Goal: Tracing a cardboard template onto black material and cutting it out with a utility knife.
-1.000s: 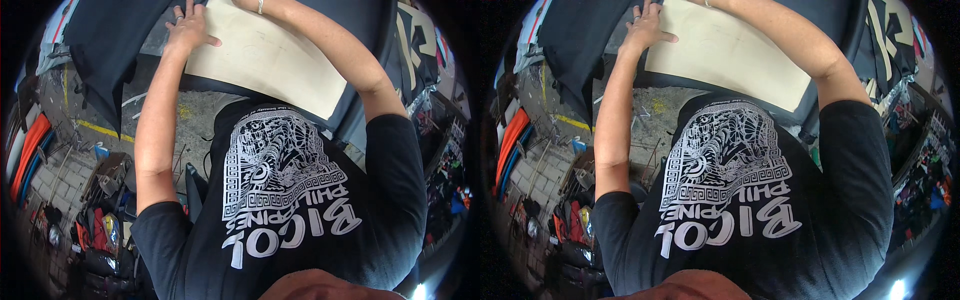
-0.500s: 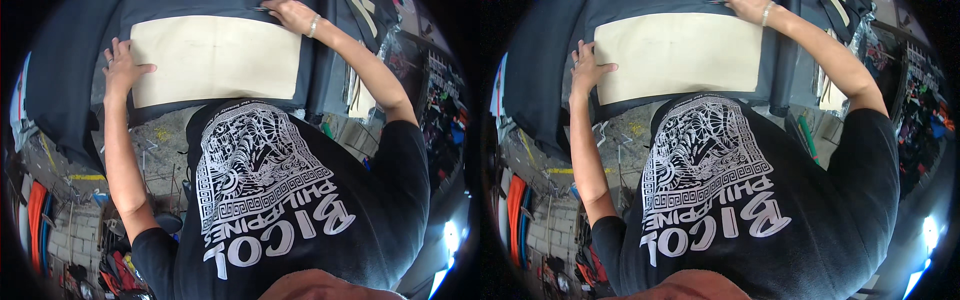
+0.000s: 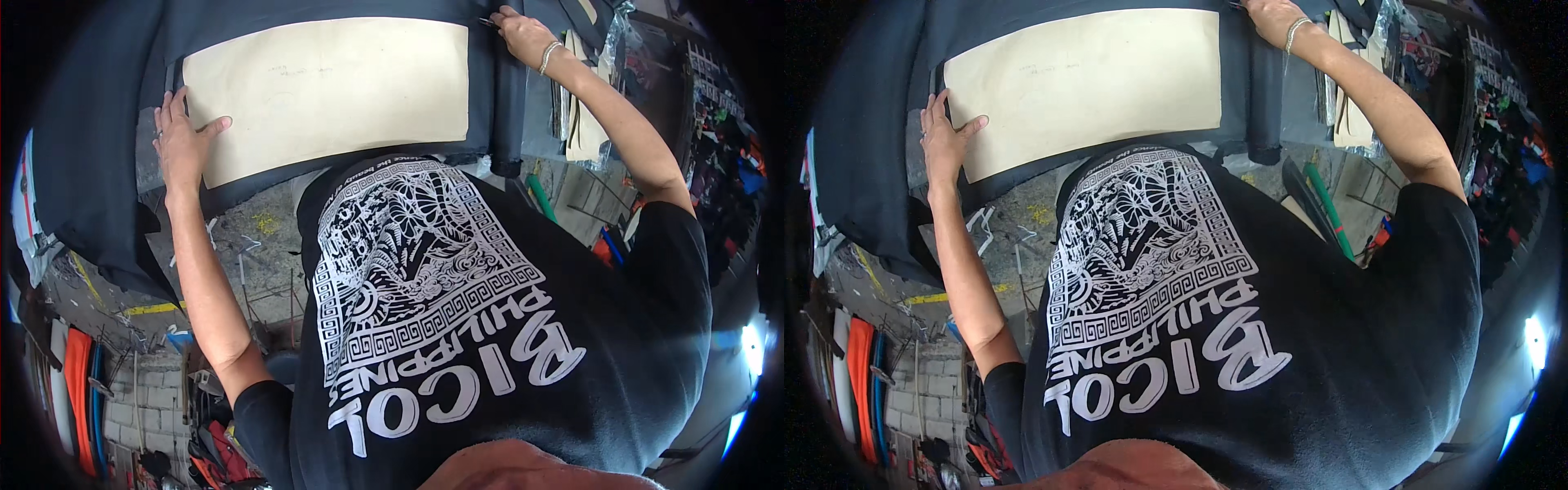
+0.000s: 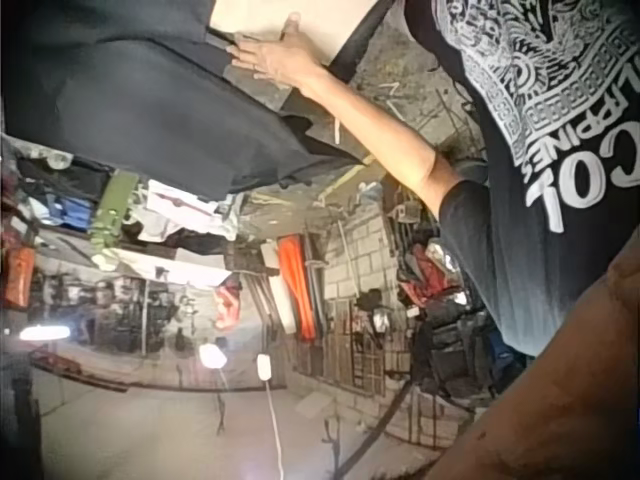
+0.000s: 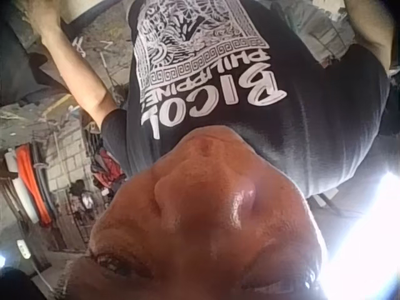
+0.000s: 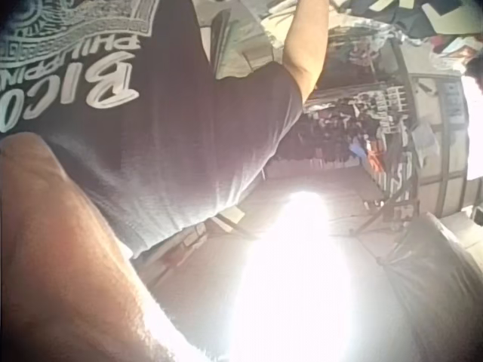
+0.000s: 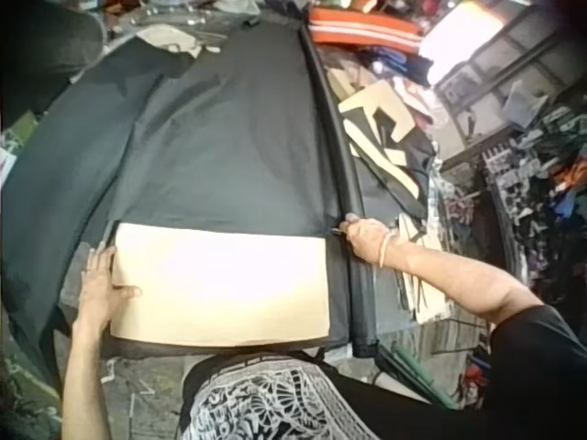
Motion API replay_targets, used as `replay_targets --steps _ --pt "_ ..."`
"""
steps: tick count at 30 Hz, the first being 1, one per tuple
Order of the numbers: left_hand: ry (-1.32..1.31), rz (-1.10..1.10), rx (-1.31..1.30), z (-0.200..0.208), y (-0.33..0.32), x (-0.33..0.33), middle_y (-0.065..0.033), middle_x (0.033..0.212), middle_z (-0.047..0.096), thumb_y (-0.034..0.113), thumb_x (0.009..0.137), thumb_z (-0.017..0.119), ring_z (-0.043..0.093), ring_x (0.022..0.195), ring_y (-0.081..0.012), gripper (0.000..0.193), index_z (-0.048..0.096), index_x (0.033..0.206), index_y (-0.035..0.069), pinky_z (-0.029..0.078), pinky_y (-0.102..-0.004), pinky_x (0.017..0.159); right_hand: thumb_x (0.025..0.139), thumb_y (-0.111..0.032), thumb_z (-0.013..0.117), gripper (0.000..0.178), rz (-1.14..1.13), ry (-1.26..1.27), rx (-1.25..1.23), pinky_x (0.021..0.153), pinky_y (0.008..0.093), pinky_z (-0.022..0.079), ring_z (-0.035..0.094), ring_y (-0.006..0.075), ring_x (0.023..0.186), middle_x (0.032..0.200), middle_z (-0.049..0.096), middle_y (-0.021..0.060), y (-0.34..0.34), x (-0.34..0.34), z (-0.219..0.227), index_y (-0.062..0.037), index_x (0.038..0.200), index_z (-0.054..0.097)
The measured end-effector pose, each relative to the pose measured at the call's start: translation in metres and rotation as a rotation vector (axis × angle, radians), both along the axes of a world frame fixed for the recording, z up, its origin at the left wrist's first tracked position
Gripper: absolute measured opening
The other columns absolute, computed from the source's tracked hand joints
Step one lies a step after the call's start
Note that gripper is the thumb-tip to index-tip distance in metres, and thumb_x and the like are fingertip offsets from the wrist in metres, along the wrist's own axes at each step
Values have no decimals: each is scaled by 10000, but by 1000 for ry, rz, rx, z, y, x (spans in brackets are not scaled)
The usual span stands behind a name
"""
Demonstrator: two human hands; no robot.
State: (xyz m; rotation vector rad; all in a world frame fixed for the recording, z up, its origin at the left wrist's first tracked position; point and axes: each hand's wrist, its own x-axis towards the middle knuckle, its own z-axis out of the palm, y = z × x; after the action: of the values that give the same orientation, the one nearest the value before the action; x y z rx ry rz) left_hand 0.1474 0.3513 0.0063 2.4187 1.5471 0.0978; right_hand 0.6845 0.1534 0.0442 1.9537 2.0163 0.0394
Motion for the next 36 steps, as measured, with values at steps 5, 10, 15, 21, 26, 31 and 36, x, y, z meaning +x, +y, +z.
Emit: replay_targets --steps 5,10,15,21,26,31,36 --pt "-90 -56 92 10 -1 24 -193 1494 469 356 715 879 376 1422 -405 942 424 1480 47 350 -571 1125 928 -75 582 247 -106 -21 117 797 442 590 714 362 905 1133 659 183 -39 27 -29 -31 1160 656" --pt "-187 79 129 27 -23 21 -289 1445 477 295 669 920 435 1353 -455 1105 291 1526 -6 349 -508 1142 889 -141 580 137 99 -184 186 573 421 539 674 316 639 819 660 172 -12 23 -65 -60 919 687" --pt "-362 363 41 9 -47 -16 -321 1403 503 341 622 965 558 1265 -408 1263 195 1544 -51 444 -424 1060 924 -135 603 199 -269 283 335 736 505 566 670 440 852 1005 649 224 -34 -60 -55 -49 1103 624" --pt "-300 515 -16 -7 -67 -36 -223 1108 685 382 634 951 651 1052 -381 979 483 1360 -78 478 -417 960 923 -111 634 325 -487 537 260 775 531 543 652 474 893 1102 618 223 -144 -113 -55 -5 1230 612" --pt "-904 535 -256 25 -85 -28 -123 1108 738 137 868 808 656 979 -158 351 699 1112 -90 473 -286 926 932 -155 710 337 -1064 1227 48 574 270 529 677 113 749 959 665 45 -174 -87 -59 -65 1253 660" --pt "-829 603 -195 20 -79 -44 -131 1082 743 170 855 827 665 950 -183 405 693 1134 -91 487 -305 904 942 -193 718 384 -1168 1409 472 560 228 516 665 90 698 889 707 41 -137 -97 -62 -67 1295 635" --pt "-713 715 -159 19 -51 -56 -138 1056 736 243 832 851 658 931 -187 450 699 1087 -95 498 -321 872 937 -246 720 393 -875 1254 546 608 257 511 647 75 711 842 705 11 -55 -103 -70 -65 1279 650"
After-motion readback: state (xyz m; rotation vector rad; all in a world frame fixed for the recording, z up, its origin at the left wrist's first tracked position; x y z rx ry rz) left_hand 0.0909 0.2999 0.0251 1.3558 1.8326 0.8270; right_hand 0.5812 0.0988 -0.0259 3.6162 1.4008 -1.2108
